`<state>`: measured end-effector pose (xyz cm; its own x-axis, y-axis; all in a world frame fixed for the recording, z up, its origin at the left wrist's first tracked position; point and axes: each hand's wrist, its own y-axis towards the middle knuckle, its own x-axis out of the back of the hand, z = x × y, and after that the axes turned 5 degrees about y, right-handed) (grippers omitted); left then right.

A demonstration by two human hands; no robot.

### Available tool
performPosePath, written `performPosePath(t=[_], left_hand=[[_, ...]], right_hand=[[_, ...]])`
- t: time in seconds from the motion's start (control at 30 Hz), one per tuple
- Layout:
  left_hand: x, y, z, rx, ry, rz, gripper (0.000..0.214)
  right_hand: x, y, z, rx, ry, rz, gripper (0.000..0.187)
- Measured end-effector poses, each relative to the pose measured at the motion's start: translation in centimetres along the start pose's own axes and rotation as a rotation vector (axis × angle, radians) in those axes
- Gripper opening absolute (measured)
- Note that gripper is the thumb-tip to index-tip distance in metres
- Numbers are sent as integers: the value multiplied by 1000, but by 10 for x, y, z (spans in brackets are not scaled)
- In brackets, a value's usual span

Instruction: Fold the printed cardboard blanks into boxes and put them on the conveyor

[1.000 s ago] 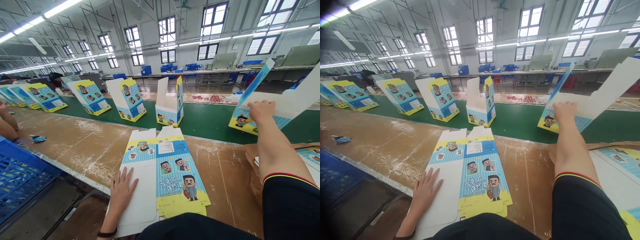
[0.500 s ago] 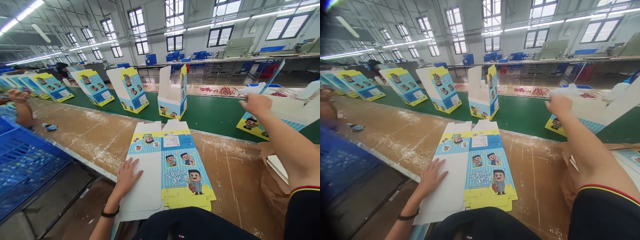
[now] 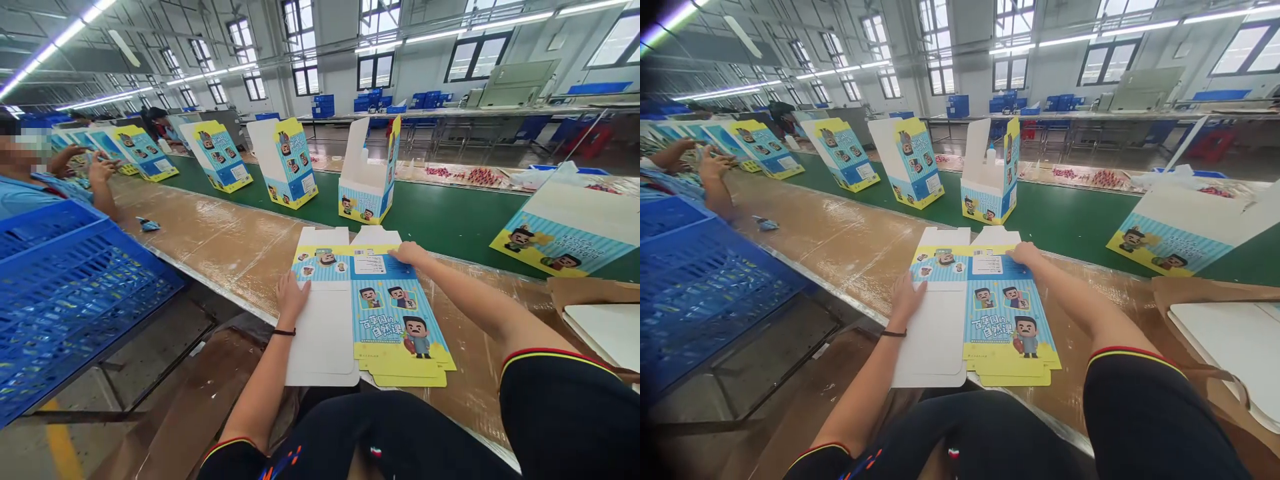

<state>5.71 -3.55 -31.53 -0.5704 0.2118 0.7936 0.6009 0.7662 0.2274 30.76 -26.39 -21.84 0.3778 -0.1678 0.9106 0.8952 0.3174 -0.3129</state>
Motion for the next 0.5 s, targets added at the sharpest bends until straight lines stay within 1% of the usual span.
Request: performPosePath(t=[0.07, 0.13, 0.3, 0.4, 0.5], left_hand=[[-1, 3, 2, 26, -126, -33, 38], [-2, 6, 4, 37, -206, -57, 34], [-6, 10, 5, 40, -414, -118, 35], [-5, 9, 4, 36, -559, -153, 39], [-2, 6, 2, 35, -685, -172, 44]], right_hand=[[1, 1, -5, -47, 4, -30, 51], [2, 1, -8, -93, 28, -45, 48], [-6, -5, -9, -167, 126, -139, 51], [-7, -15, -6, -151, 219, -211, 56], [3, -29, -6, -84, 338, -294, 53]])
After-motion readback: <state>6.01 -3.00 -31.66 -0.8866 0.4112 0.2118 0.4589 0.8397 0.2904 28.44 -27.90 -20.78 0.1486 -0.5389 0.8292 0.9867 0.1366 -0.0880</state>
